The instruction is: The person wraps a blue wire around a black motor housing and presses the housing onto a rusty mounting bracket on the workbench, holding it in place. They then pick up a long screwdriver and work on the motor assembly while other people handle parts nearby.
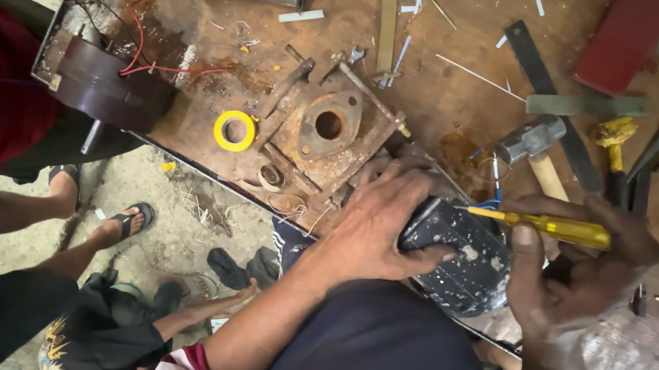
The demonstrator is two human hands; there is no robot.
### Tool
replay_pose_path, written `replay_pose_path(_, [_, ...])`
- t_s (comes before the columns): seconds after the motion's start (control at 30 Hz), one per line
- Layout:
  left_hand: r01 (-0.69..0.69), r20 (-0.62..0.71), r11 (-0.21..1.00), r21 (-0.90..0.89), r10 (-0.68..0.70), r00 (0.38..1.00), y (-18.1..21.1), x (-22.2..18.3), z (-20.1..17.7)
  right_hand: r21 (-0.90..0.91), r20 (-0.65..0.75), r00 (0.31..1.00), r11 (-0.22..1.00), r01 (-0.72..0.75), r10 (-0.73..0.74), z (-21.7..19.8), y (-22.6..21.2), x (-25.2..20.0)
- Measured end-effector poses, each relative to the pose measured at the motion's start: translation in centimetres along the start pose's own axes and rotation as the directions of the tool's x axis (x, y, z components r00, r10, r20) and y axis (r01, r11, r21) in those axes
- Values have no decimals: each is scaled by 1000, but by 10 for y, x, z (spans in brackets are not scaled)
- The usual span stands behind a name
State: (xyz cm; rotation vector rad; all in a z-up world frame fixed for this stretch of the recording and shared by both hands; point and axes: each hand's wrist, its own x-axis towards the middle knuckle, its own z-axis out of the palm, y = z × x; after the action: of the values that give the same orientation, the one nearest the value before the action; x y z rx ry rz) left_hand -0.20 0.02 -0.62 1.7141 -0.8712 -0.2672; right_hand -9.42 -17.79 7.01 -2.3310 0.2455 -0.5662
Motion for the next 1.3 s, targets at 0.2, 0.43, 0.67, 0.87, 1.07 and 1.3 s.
replay_pose_path(0.2, [17,27,998,-58,-15,1000,4,5,-7,-273,66,992,955,119,-105,-6,26,-23])
replay_pose_path(0.43, [22,14,998,-60,-21,1000,1,2,-2,-22,78,997,999,24,-23,0,16,-13])
replay_pose_path(0.67, [-2,10,999,-43,2,1000,-2,1,-2,39,94,996,999,5,-8,2,16,-8])
replay_pose_path(0.87, [-10,-9,999,-34,10,1000,-5,-1,2,22,218,969,993,112,-114,2,8,18])
replay_pose_path(1.07, [4,-6,999,-38,-4,1000,-2,-2,-1,60,313,944,994,95,-109,-3,-2,27])
replay_pose_path(1.3, [-9,-30,999,-34,8,1000,-6,-2,2,-133,269,931,948,289,-246,-1,-4,17])
